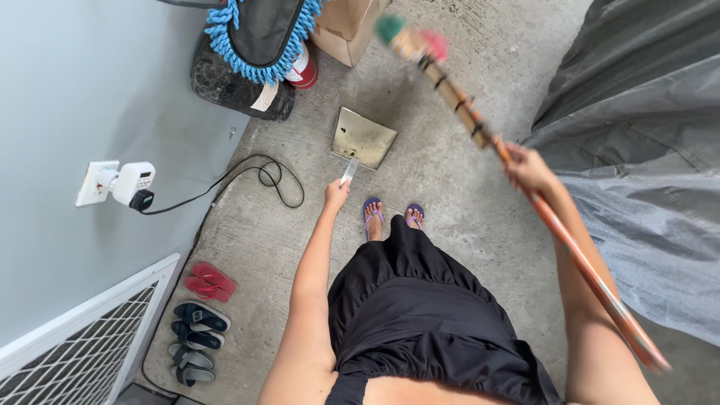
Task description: Sweeping the garage floor and stairs with a broom and dustpan.
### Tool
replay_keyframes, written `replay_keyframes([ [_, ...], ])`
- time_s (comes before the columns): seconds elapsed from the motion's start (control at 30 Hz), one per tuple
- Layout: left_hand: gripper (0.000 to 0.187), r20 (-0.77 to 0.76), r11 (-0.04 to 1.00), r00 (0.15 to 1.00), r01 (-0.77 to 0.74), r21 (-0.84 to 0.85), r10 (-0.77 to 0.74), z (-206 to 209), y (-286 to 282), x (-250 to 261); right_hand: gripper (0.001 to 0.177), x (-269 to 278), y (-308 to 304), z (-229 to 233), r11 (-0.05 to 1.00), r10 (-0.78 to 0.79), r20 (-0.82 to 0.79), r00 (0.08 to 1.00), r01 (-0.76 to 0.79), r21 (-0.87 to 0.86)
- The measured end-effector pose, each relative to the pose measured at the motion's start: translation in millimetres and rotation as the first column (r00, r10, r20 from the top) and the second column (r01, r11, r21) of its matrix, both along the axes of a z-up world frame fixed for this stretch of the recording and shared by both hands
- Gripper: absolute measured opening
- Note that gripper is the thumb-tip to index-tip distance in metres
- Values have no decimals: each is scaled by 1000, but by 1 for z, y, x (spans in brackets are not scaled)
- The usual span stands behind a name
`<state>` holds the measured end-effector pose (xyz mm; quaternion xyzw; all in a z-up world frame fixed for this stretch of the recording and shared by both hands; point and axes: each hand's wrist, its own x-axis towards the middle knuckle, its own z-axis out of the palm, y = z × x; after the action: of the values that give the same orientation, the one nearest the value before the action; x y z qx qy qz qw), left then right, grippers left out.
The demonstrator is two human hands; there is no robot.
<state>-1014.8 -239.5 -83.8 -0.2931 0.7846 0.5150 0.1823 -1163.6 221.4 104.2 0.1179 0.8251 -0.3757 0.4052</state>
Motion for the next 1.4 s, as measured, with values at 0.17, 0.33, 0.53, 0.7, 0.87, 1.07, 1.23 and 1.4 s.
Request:
replay_keyframes([
  [0.17, 37, -10, 997, 997, -79, 15, 79, -3, -7, 21, 67, -109, -16, -90, 995, -93, -33, 995, 92, -34],
  [0.33, 39, -53, 996, 996, -73, -45, 70, 2, -17, 26, 52, -82, -89, -64, 977, 115, 82, 990, -127, 170],
  [0.53, 36, -8, 989, 989, -146, -26, 146, 23, -26, 20, 70, 36, -63, -22, 924, 377, 244, 893, -382, -30],
  [0.7, 37, -40, 992, 992, -119, -52, 116, 26, -32, 28, 80, 43, -51, 79, 896, 442, 200, 875, -440, -54],
  [0.87, 39, -56, 984, 984, -169, -47, 167, 32, -36, 53, 73, -13, -123, 35, 876, 480, 4, 877, -479, -61],
  [1.07, 39, 9, 922, 927, -373, 105, 374, 33, -48, 74, 61, -37, -208, -88, 854, 519, 90, 850, -520, -9],
  [1.23, 34, 33, 929, 933, -359, 93, 357, 41, -60, 69, 75, -1, -168, -61, 806, 588, -72, 806, -591, -29],
  [1.4, 38, 46, 957, 955, -291, -23, 292, 46, -68, 65, 71, 0, -105, 50, 872, 487, 239, 840, -483, -80],
])
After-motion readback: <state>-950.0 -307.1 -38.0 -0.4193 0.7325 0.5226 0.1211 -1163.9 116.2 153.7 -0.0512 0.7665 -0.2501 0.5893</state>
